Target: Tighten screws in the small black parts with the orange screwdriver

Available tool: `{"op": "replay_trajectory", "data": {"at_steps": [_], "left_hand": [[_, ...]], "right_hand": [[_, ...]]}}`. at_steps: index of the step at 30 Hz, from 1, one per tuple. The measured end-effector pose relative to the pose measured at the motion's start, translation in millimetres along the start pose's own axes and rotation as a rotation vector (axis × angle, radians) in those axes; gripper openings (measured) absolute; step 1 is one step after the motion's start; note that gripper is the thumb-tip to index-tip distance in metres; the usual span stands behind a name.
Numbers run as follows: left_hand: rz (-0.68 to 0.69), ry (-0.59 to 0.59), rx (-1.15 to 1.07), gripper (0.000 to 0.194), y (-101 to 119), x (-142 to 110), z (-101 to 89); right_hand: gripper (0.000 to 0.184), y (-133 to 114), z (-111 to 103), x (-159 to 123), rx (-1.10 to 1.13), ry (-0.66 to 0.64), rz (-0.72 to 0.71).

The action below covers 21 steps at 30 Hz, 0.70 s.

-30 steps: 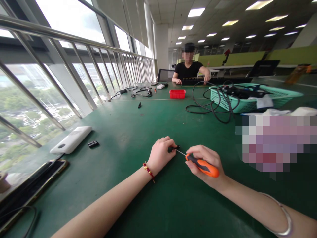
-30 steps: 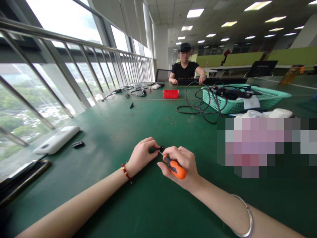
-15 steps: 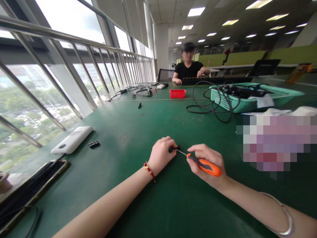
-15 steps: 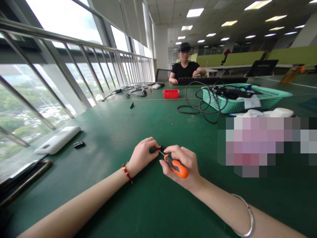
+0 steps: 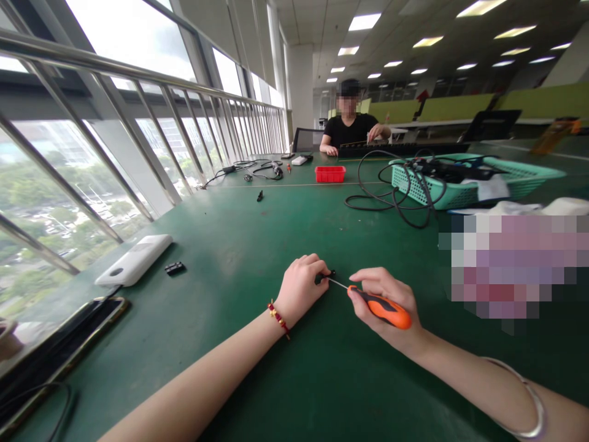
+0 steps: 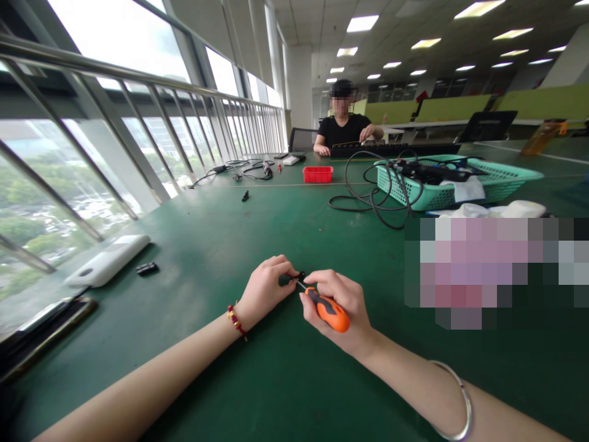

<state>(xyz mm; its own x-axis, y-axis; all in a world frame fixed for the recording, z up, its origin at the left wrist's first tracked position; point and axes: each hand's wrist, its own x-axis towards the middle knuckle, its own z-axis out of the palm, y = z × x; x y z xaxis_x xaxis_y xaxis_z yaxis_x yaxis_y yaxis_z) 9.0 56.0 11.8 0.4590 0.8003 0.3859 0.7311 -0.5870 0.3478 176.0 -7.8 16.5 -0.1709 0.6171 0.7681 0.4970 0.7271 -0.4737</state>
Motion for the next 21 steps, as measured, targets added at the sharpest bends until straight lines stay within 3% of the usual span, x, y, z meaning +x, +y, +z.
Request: {"op": "replay_trajectory", "data": {"at_steps": [7, 10, 14, 21], "left_hand": [[-0.019, -0.009, 0.023, 0.006, 1.8, -0.4, -1.1], [-0.016, -0.008, 0.034, 0.007, 1.5, -1.0, -0.6], [-0.013, 0.002, 0.056, 0.008, 2.2, -1.5, -0.8], [-0.012, -0.005, 0.081, 0.005, 2.6, -1.1, -1.6]], "right_hand": [[0.038, 6.6, 7.0, -1.2, 0.07, 0.144, 0.003], [0.037, 6.5, 4.9, -0.7, 0.015, 0.101, 0.007], [0.023, 2.8, 0.9, -2.1, -0.043, -0.004, -0.004], [0.037, 6.8, 5.6, -1.1, 0.038, 0.093, 0.001]]}}
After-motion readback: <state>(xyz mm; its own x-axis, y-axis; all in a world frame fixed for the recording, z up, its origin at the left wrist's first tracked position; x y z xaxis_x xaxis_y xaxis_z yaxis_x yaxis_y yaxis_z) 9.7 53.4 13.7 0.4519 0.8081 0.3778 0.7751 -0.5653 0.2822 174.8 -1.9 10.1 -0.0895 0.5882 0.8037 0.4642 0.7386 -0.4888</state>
